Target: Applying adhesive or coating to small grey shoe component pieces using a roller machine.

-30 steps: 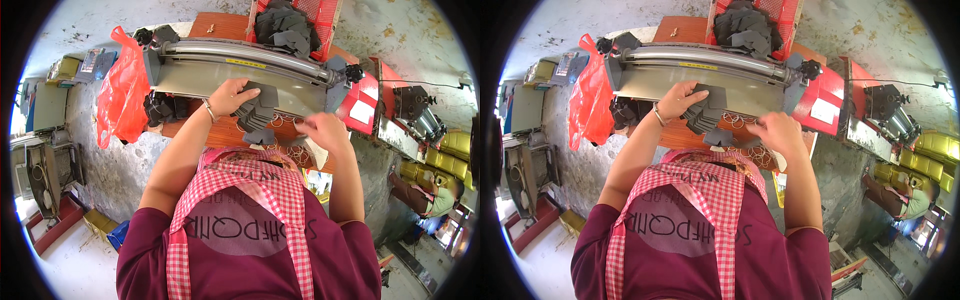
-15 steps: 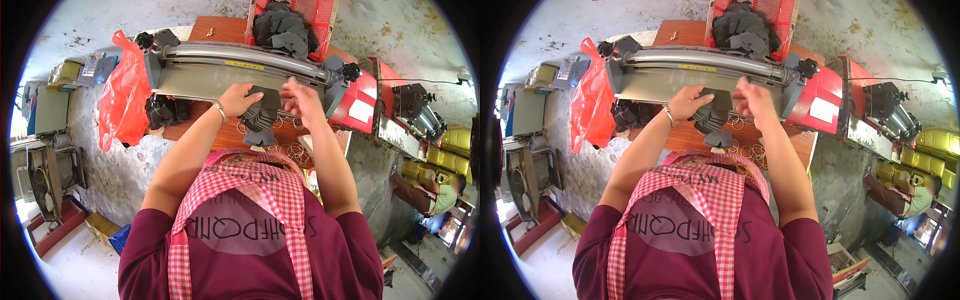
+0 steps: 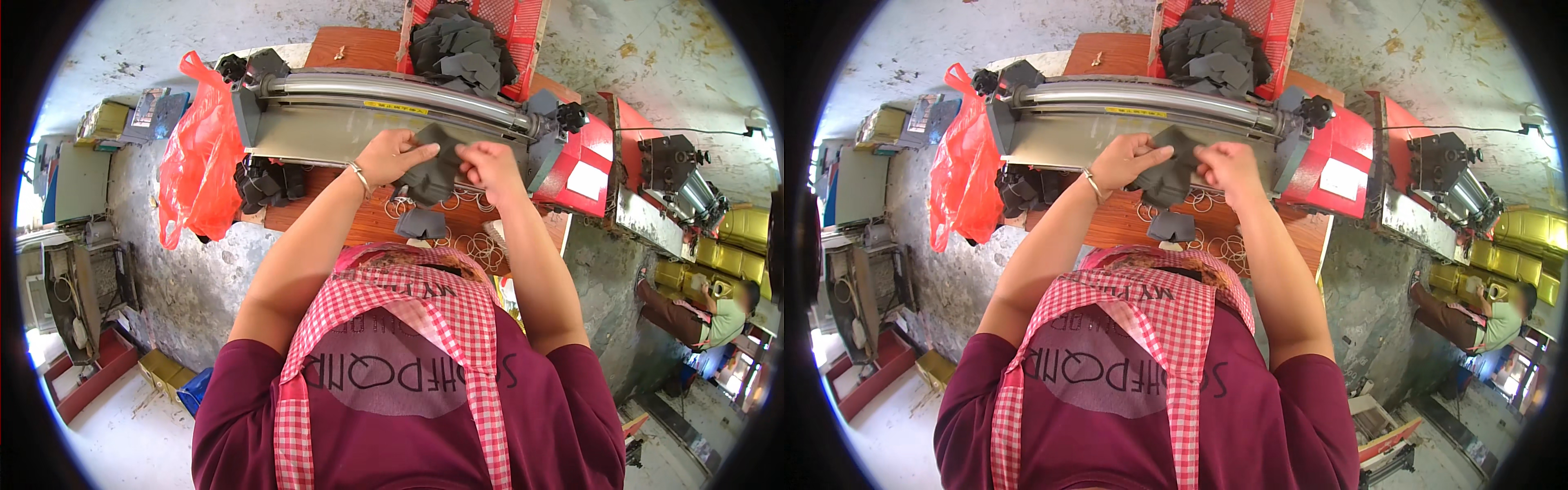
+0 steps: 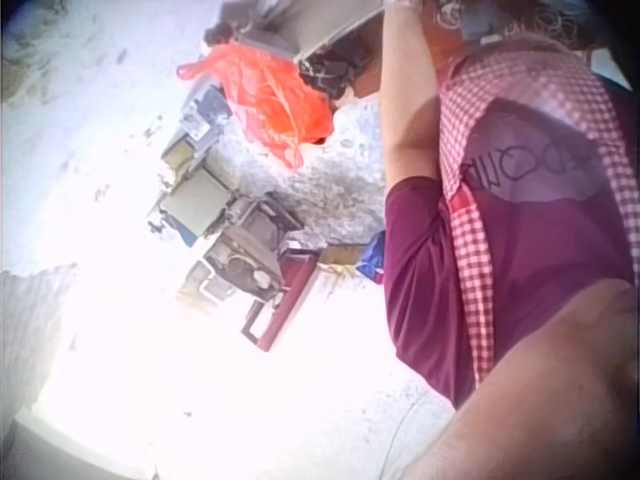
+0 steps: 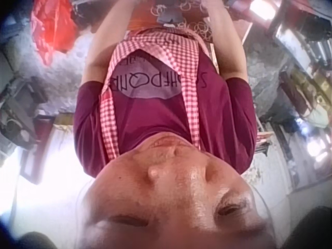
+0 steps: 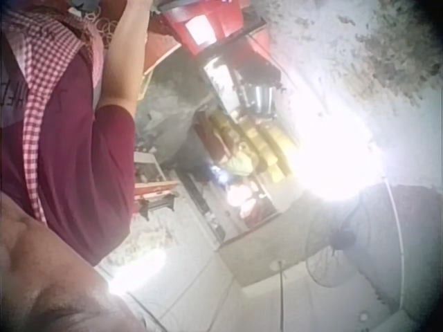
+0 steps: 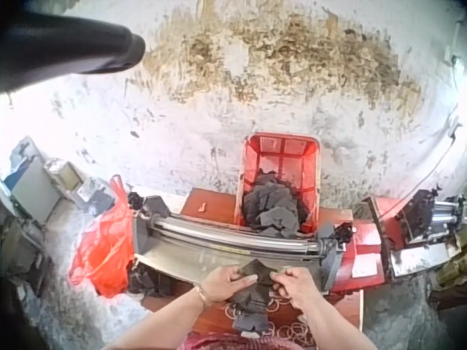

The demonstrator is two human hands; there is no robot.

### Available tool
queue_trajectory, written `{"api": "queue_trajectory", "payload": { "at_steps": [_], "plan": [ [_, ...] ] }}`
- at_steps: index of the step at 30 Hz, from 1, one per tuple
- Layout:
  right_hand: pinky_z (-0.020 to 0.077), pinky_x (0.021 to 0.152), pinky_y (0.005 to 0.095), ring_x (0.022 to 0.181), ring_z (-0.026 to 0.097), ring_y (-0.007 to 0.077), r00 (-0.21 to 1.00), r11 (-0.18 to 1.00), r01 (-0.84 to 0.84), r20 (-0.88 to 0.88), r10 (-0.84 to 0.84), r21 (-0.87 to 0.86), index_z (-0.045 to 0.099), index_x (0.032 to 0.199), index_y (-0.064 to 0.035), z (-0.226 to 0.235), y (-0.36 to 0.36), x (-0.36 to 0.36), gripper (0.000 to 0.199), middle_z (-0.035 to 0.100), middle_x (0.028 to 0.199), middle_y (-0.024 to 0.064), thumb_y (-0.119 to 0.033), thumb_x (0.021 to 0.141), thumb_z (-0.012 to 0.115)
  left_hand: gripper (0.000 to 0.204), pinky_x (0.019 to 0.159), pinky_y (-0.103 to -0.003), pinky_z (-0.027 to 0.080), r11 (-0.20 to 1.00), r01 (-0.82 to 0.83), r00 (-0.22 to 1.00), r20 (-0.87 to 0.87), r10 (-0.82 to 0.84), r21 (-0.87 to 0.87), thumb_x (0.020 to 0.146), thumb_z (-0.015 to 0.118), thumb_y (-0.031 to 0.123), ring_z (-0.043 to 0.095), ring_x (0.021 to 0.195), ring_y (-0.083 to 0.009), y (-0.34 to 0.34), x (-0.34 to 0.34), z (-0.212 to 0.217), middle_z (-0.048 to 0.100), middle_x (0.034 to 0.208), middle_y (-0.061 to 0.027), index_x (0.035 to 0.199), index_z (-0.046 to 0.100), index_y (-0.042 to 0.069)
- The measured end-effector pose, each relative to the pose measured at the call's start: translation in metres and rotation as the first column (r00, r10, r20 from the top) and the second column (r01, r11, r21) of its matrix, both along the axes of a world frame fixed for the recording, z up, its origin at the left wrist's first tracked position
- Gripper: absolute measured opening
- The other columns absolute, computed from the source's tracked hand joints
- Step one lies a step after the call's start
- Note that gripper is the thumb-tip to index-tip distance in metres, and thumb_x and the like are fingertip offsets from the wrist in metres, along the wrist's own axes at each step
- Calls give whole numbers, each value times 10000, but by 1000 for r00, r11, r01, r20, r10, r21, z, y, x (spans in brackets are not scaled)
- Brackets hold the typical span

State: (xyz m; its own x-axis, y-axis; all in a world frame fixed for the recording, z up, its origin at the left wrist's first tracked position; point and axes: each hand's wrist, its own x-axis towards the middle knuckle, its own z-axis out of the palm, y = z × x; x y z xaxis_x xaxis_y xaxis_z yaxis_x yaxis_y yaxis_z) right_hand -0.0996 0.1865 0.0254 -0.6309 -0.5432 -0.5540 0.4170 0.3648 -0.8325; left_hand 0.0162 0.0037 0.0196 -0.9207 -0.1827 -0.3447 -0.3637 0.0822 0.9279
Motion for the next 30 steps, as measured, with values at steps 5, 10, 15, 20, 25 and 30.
{"api": "queue_trajectory", "payload": {
  "at_steps": [5,10,15,20,25,30],
  "plan": [
    [314,398,189,444,467,68,911,915,393,178,-373,-94,606,778,0,14,-7,3,253,611,647,72,-232,843,682,315,529,-226,393,979,-24,999,-35,32,204,850,656,215,477,604,-50,-3,3,-4,624,712,-28,1067,601,-6],
    [296,396,191,447,454,63,998,996,60,39,-57,-71,594,758,-13,0,-2,0,258,608,653,61,-240,842,685,289,495,-228,371,997,-13,999,49,9,72,838,660,157,453,566,-42,2,-2,15,535,645,35,1073,595,3],
    [296,398,196,486,466,61,846,859,495,299,-441,-132,596,754,-21,9,-11,1,257,598,667,46,-246,837,690,287,541,-197,417,983,65,998,1,-66,170,847,653,122,537,642,-38,-4,2,4,623,764,-11,1080,572,-25],
    [331,400,209,500,493,87,999,997,-14,28,17,-72,599,830,-14,5,3,2,217,607,705,66,-214,838,681,317,645,-208,472,991,122,990,72,-118,-56,840,654,98,589,737,-52,-2,1,19,649,850,-52,1112,555,-30],
    [355,384,211,502,527,105,865,857,491,206,-458,-156,603,863,0,-12,-1,-11,183,615,707,89,-174,847,658,297,640,-228,455,953,-24,997,-67,46,302,847,645,104,561,745,-64,1,4,6,630,837,-52,1105,559,-17],
    [369,406,207,516,536,104,990,978,141,25,-139,-153,602,819,-2,14,-2,19,177,630,719,92,-168,859,649,348,628,-226,457,999,22,999,-48,-21,24,824,674,152,569,730,-88,-7,1,-4,633,831,-68,1099,548,-21]
  ]
}}
